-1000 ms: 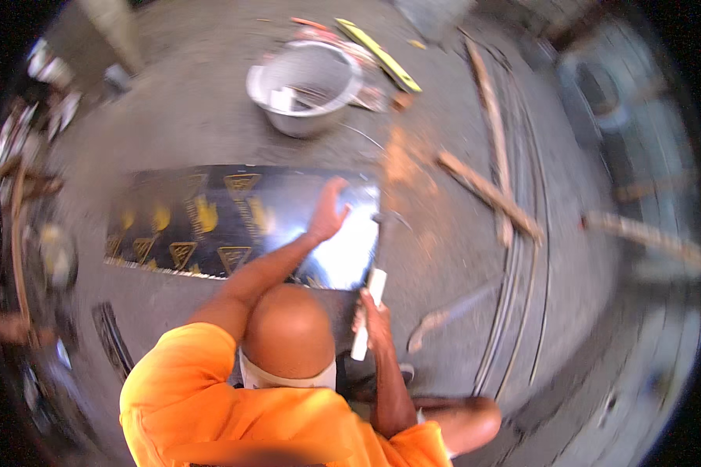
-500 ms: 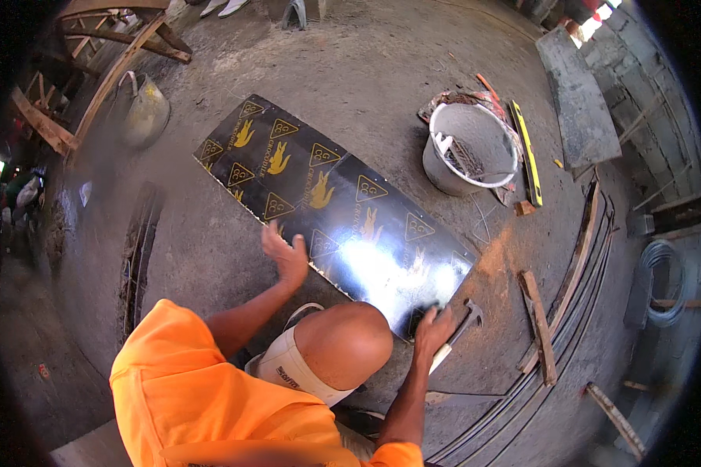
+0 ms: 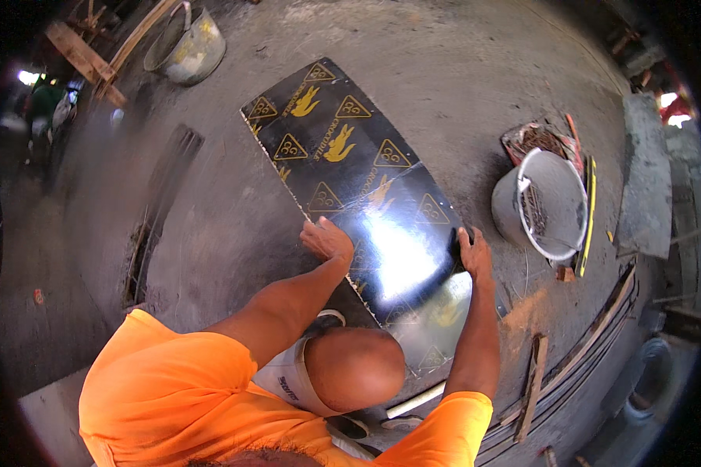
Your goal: The person hammers nails into wooden pieces to form a rectangular frame around a black sheet. They then use a hand saw to cut a metal rod and place it across the frame, securing it with additional nails.
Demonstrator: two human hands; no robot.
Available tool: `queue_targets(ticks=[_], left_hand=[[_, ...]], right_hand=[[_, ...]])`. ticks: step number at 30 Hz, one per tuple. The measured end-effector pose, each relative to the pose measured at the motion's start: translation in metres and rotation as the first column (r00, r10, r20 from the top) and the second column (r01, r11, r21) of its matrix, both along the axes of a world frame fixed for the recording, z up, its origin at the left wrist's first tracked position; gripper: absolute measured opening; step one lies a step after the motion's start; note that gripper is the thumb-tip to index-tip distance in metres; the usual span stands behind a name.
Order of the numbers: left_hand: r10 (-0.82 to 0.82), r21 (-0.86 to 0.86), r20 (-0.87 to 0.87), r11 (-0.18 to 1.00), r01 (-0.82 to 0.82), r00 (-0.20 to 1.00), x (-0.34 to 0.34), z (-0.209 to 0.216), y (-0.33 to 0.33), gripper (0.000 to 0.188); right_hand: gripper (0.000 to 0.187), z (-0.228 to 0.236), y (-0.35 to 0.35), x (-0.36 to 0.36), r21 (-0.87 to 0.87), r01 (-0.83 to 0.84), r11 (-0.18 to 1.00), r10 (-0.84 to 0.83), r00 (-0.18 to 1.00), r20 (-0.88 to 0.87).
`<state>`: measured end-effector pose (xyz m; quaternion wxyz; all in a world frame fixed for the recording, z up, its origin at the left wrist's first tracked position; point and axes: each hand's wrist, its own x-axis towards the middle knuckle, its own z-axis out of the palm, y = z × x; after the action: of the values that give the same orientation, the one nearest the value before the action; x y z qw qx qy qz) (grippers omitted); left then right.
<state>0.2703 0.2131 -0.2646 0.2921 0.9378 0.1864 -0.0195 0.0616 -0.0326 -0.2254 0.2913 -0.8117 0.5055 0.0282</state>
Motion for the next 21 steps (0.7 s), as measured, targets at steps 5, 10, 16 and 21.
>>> queue_targets(ticks=[5,10,16,21], left_hand=[[0.034,-0.052,-0.022,0.998,-0.035,0.999,0.002,-0.004,-0.001,0.041],[0.093,-0.136,0.069,0.987,-0.083,0.993,0.004,-0.017,0.003,0.040],[-0.192,0.036,0.074,0.981,0.190,0.979,0.009,-0.031,0.026,0.040],[0.062,-0.429,0.035,0.902,-0.041,0.997,0.008,-0.027,0.041,0.053]], right_hand=[[0.086,0.004,0.000,0.037,-0.001,-0.042,0.999,0.041,0.976,-0.213],[0.083,0.023,0.013,0.048,-0.031,0.015,0.999,-0.023,0.964,-0.266],[0.089,0.096,0.040,0.035,-0.279,-0.013,0.960,-0.015,0.995,-0.095],[0.091,0.165,0.080,0.030,-0.068,-0.205,0.976,0.208,0.978,0.035]])
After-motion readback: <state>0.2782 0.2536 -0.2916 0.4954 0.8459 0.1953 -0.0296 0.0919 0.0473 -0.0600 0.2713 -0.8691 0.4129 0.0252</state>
